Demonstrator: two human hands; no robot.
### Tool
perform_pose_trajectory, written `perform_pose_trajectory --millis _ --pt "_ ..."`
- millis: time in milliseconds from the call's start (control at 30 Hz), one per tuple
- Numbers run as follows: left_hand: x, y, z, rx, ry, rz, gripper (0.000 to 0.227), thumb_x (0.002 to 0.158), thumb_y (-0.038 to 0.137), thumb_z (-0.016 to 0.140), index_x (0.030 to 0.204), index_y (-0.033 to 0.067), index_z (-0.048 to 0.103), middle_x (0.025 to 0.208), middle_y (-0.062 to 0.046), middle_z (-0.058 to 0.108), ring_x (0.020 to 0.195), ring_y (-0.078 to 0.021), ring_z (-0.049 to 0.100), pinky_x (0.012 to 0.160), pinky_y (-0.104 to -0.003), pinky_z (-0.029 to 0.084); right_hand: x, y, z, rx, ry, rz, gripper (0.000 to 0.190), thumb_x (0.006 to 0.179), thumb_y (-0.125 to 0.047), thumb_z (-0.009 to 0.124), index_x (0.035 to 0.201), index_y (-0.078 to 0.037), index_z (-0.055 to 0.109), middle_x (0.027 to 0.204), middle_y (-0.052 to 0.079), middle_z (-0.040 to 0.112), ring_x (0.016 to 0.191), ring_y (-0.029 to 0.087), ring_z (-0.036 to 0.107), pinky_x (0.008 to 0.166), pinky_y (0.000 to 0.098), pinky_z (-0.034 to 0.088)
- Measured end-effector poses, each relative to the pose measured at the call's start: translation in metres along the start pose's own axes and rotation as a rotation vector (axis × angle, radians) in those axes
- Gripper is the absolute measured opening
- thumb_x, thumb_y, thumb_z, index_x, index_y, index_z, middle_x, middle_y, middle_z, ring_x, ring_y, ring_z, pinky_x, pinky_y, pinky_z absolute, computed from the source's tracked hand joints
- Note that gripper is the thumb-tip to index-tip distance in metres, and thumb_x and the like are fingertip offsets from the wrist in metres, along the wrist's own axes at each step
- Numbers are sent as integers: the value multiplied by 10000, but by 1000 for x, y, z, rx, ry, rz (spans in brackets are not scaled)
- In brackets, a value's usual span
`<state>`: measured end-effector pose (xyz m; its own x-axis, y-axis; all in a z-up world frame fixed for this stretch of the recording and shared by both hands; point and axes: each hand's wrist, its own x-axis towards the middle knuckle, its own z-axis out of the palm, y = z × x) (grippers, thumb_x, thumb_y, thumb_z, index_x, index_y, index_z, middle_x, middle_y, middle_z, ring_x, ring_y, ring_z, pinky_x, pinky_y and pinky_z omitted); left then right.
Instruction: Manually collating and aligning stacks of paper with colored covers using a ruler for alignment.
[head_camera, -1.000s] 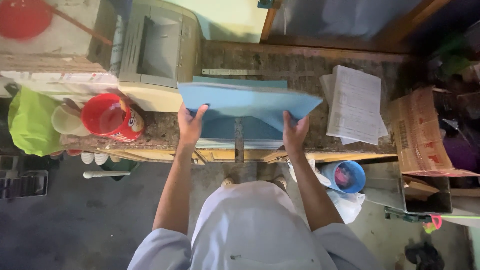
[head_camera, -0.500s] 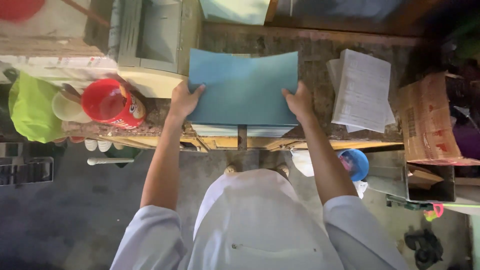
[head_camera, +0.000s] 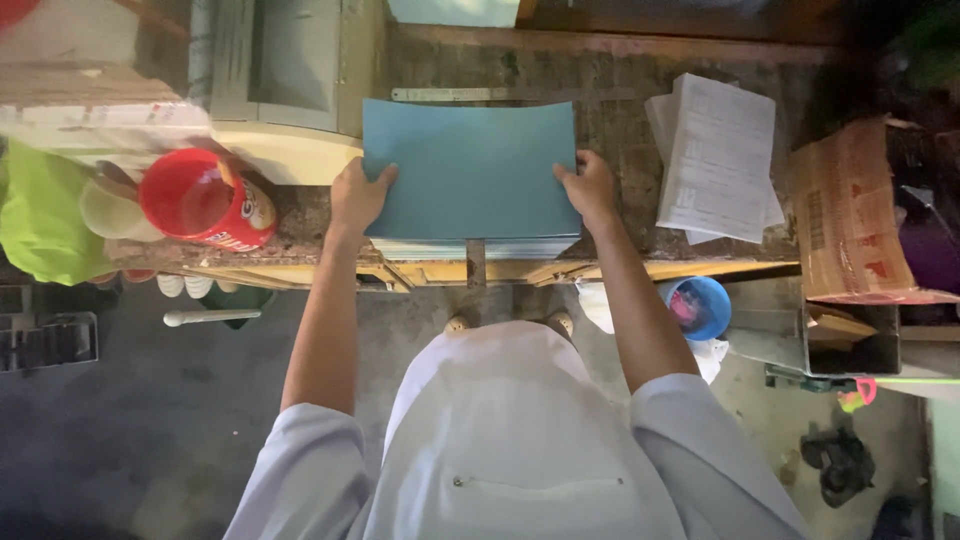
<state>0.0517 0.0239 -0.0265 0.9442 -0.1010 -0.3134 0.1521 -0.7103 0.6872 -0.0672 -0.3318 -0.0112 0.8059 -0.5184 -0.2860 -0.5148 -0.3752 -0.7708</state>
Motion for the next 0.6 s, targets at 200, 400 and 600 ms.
perform_pose_trajectory --millis 200,400,600 --pt "-19 12 -10 19 9 11 520 1012 430 678 1287 -5 606 1171 -248 683 1152 -423 660 946 -579 568 -1 6 1 130 21 -29 497 932 -246 723 1351 -6 602 1143 170 729 1104 329 695 910 487 537" --pt "-16 8 -5 42 54 52 536 1002 488 695 1252 17 639 1117 -220 709 1121 -393 683 938 -562 570 2 9 3 0 69 -54 479 933 -285 734 1338 -60 613 1130 126 735 1093 308 701 913 481 544" --pt "-13 7 -3 99 50 96 619 986 537 696 1247 -22 641 1131 -259 705 1118 -431 677 947 -592 560 3 15 4 18 92 -53 477 916 -290 743 1309 -46 627 1117 139 729 1099 328 691 925 511 529"
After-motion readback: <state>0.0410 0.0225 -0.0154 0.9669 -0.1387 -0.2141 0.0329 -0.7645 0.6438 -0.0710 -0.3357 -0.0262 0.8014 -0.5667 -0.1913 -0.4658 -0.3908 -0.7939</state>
